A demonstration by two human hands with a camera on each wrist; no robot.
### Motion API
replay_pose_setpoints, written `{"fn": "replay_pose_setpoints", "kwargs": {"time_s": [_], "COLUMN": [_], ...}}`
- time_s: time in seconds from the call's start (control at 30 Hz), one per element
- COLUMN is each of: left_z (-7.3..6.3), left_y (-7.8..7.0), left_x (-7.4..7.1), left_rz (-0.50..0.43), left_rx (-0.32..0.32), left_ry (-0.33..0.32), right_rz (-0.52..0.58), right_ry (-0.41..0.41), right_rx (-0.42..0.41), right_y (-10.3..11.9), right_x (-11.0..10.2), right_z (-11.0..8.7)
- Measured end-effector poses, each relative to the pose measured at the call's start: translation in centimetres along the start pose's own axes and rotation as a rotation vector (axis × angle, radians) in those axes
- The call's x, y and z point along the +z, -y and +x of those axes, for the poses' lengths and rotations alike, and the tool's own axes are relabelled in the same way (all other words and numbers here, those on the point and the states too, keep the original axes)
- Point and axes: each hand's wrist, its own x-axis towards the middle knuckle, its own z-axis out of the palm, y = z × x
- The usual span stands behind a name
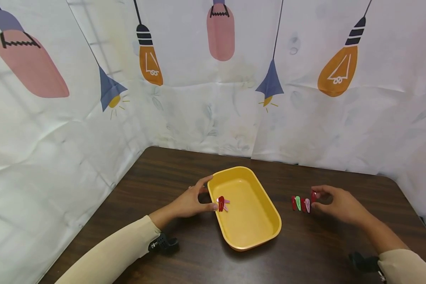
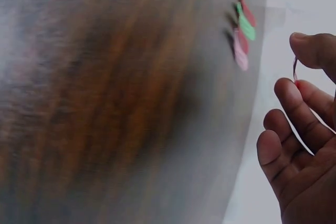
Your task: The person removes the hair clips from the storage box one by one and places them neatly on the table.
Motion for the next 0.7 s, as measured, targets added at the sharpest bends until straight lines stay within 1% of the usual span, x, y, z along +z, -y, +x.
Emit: {"fn": "replay_pose_setpoints", "kwargs": {"time_s": [0.13,0.43,0.7], "left_z": [0.0,0.0,-0.1], "left_y": [0.0,0.0,-0.1], "left_x": [0.0,-0.1,-0.1], "left_rz": [-0.007,-0.014,-0.013], "left_rx": [0.002,-0.010,-0.014], "left_ry": [0.002,-0.002,-0.002], "right_rz": [0.003,0.007,0.026], "right_ry": [0.010,0.033,0.034], "right_rx": [-0.003,0.001,-0.028], "right_y": [-0.6,-1.3,-1.3], "right_x": [0.6,1.2,1.8], "right_z": [-0.3,-0.4,-0.6]}}
